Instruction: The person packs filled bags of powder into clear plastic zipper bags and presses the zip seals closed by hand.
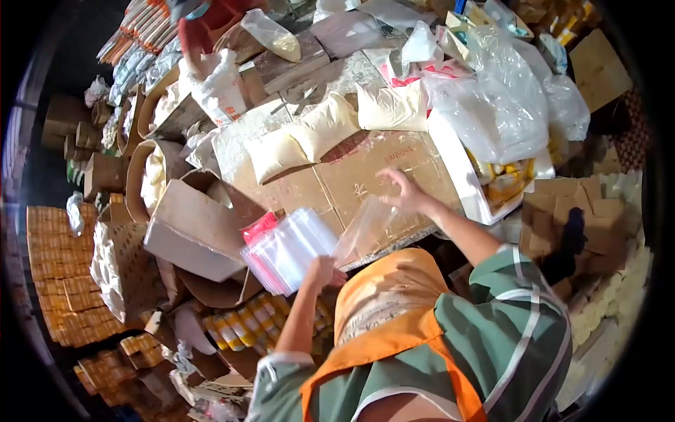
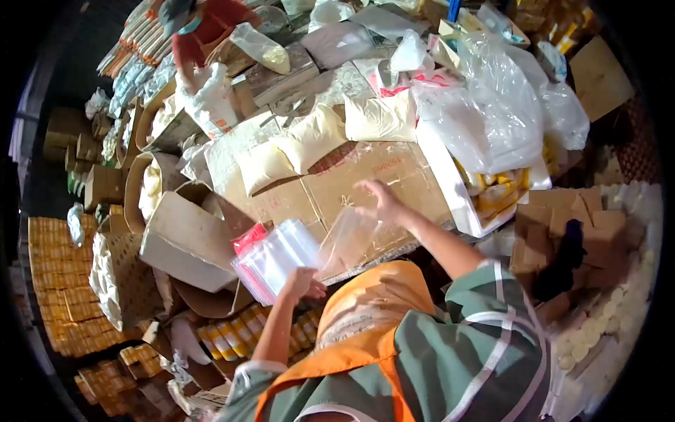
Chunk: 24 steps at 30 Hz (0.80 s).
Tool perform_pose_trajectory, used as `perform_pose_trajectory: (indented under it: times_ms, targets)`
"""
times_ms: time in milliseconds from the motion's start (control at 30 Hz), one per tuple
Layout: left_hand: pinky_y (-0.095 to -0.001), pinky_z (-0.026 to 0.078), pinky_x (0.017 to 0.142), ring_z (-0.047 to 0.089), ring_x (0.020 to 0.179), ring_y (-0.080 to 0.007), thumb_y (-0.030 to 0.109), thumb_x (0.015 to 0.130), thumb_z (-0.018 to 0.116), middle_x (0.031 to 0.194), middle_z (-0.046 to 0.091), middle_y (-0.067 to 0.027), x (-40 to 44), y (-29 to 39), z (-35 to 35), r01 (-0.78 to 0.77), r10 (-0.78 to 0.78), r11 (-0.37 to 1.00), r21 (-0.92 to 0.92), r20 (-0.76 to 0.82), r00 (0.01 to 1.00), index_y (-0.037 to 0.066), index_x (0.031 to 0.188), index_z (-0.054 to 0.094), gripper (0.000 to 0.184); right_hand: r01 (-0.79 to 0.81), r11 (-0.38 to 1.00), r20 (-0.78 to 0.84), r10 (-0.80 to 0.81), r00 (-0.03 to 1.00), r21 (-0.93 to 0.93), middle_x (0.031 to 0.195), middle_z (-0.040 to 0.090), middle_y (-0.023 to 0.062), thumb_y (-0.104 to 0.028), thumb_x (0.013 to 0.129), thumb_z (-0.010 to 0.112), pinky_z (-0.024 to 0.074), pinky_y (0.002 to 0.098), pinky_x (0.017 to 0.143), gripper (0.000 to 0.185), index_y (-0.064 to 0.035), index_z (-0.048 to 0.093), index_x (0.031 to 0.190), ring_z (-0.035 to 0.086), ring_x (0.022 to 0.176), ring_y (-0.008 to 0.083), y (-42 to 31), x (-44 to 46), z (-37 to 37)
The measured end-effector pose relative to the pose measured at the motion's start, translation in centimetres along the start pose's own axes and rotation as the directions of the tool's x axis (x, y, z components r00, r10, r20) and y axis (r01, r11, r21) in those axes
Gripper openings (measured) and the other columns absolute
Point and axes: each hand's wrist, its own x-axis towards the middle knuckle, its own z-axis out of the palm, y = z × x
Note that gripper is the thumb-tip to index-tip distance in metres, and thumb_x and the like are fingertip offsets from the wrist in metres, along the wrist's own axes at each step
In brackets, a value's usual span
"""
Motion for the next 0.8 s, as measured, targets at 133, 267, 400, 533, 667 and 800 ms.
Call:
perform_pose_trajectory:
  times_ms: [133,267,400,533,667,800]
  targets:
    - [-0.0396,0.058,0.066,0.070,0.075,-0.0326,0.021,0.100,0.042,0.094,0.069,-0.0240,-4.1,0.8,5.5,-0.217,0.205,0.955,-0.204,-0.079,0.976,-0.004,0.125,0.050,0.036,-0.118,0.840,-0.132,0.056,0.990,-0.529,0.143,0.036,0.0273,-0.030,0.064,0.082,0.0300,0.0508,0.110,0.099,-0.0078,0.030,0.145,0.035,0.133,0.0421,11.9,11.5,-3.1]
    - [-0.0339,0.059,0.068,0.071,0.076,-0.0271,0.027,0.102,0.043,0.093,0.070,-0.0203,-5.8,-1.0,9.0,-0.141,0.121,0.923,-0.357,-0.077,0.990,-0.003,0.105,0.056,0.033,-0.290,0.478,-0.181,0.261,0.948,-0.829,0.150,0.023,0.0270,-0.027,0.061,0.084,0.0255,0.0599,0.110,0.116,-0.0141,0.014,0.153,0.029,0.136,0.0467,20.8,21.8,-5.3]
    - [-0.0333,0.058,0.065,0.071,0.074,-0.0252,0.031,0.101,0.048,0.094,0.070,-0.0179,-7.1,-4.2,10.1,-0.009,-0.066,0.866,-0.500,-0.133,0.989,-0.001,0.108,0.056,0.034,-0.305,0.317,-0.290,0.095,0.952,-0.898,0.141,0.035,0.0302,-0.022,0.070,0.074,0.0288,0.0514,0.111,0.104,-0.0085,0.012,0.153,0.036,0.132,0.0449,26.1,26.1,-5.2]
    - [-0.0319,0.057,0.064,0.070,0.071,-0.0234,0.030,0.102,0.046,0.092,0.070,-0.0177,-7.5,-4.8,11.1,0.070,-0.160,0.887,-0.456,-0.163,0.973,-0.002,0.116,0.055,0.036,-0.263,0.514,-0.167,0.226,0.960,-0.816,0.115,0.059,0.0237,-0.012,0.074,0.066,0.0477,0.0470,0.090,0.069,-0.0040,0.039,0.137,0.058,0.109,0.0367,24.0,27.6,-7.6]
    - [-0.0313,0.058,0.065,0.071,0.075,-0.0241,0.028,0.102,0.045,0.091,0.070,-0.0175,-6.5,-3.3,11.6,-0.012,-0.062,0.891,-0.455,-0.148,0.987,-0.002,0.117,0.055,0.035,-0.148,0.579,-0.156,0.037,0.987,-0.802,0.099,0.066,0.0179,-0.007,0.076,0.062,0.0511,0.0471,0.081,0.040,-0.0050,0.057,0.115,0.063,0.097,0.0355,24.2,29.8,-10.1]
    - [-0.0314,0.058,0.066,0.071,0.075,-0.0249,0.029,0.102,0.044,0.093,0.070,-0.0183,-5.8,-3.0,11.4,-0.084,0.018,0.858,-0.507,-0.134,0.991,-0.001,0.120,0.055,0.037,-0.245,0.718,-0.318,0.034,0.947,-0.652,0.096,0.066,0.0180,-0.006,0.077,0.059,0.0519,0.0469,0.078,0.017,-0.0056,0.063,0.094,0.064,0.093,0.0365,20.3,27.7,-8.5]
